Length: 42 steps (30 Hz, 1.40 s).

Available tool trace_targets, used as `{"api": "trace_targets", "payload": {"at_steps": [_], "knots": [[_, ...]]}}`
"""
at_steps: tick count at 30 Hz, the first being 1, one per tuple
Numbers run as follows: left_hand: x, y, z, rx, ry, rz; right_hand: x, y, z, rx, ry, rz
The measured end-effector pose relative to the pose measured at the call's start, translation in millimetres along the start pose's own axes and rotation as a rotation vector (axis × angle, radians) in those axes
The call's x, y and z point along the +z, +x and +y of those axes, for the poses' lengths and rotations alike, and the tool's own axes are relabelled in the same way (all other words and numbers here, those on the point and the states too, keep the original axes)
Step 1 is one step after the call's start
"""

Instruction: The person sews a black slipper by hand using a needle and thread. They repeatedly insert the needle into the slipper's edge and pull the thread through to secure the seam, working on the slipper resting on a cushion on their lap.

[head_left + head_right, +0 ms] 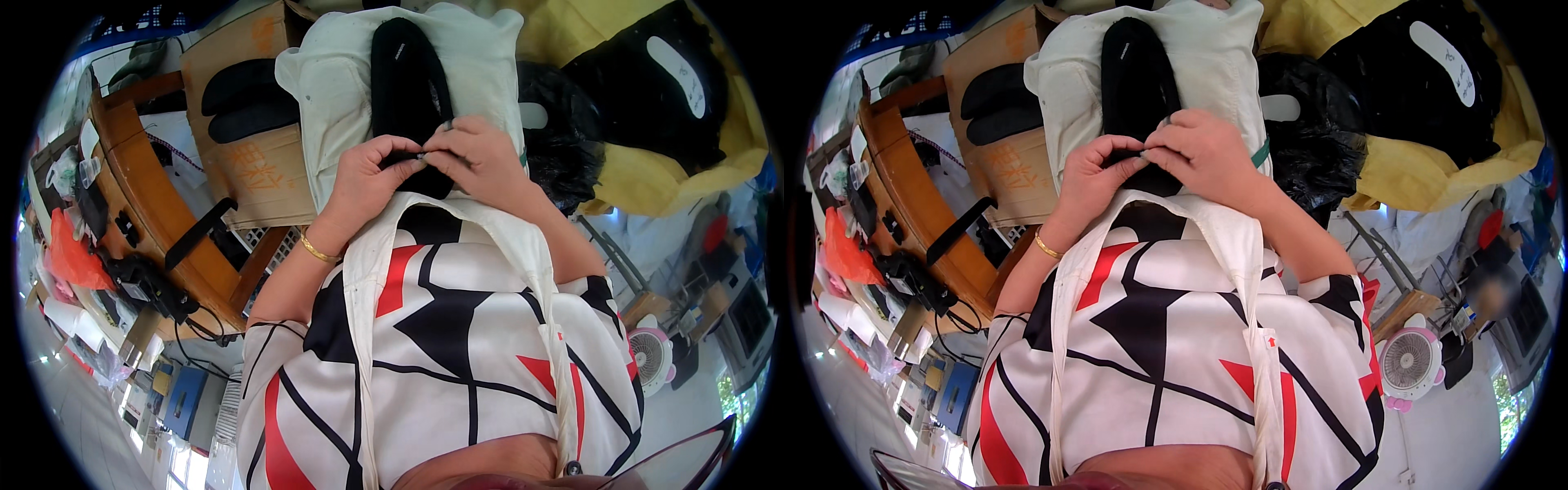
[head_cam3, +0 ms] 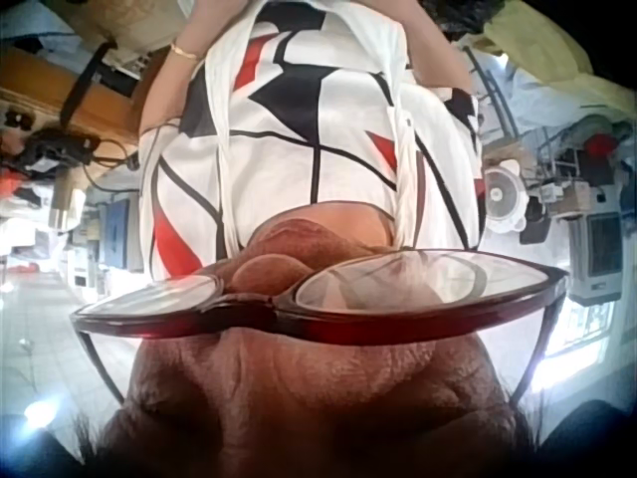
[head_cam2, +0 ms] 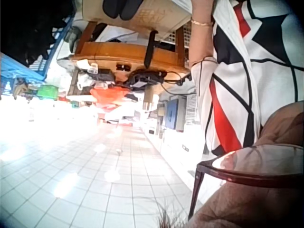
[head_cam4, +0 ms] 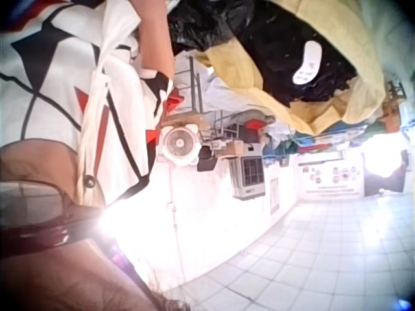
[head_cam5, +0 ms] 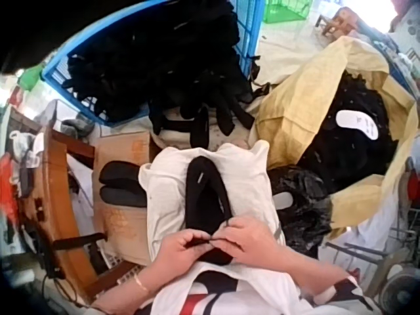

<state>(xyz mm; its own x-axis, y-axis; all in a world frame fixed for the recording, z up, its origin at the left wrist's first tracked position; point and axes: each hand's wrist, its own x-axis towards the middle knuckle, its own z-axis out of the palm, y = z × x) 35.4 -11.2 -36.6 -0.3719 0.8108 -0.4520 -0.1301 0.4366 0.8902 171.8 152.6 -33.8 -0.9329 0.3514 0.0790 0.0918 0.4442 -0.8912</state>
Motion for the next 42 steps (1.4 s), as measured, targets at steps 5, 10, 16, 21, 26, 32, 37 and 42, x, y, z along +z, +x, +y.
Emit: {"api": "trace_targets", "payload": {"at_steps": [5, 10, 16, 21, 26, 32, 37, 42], "knots": [[3, 0, 6, 0.062, 0.095, 0.012, 7, 0, -8, -0.146, -0.074, 0.068], [2, -3, 9, 0.21, 0.234, 0.03, -13, 7, -28, 0.471, 0.849, 0.117], [-2, -9, -3, 0.439, 0.381, 0.026, -75, -19, -10, 0.457, 1.118, 0.352], [1, -6, -8, 0.499, 0.403, 0.064, -126, -41, 27, 0.38, 1.328, 0.558], [6, -5, -9, 0.505, 0.442, 0.108, -87, -31, 34, 0.394, 0.952, 0.68], [16, -7, 0, 0.512, 0.511, 0.146, -46, -12, 8, 0.591, 0.64, 0.008], [20, -7, -1, 0.516, 0.499, 0.184, -69, 0, 14, 0.509, 0.579, 0.169], [21, -6, -5, 0.523, 0.483, 0.183, -104, 1, 57, 0.429, 0.508, 0.685]]}}
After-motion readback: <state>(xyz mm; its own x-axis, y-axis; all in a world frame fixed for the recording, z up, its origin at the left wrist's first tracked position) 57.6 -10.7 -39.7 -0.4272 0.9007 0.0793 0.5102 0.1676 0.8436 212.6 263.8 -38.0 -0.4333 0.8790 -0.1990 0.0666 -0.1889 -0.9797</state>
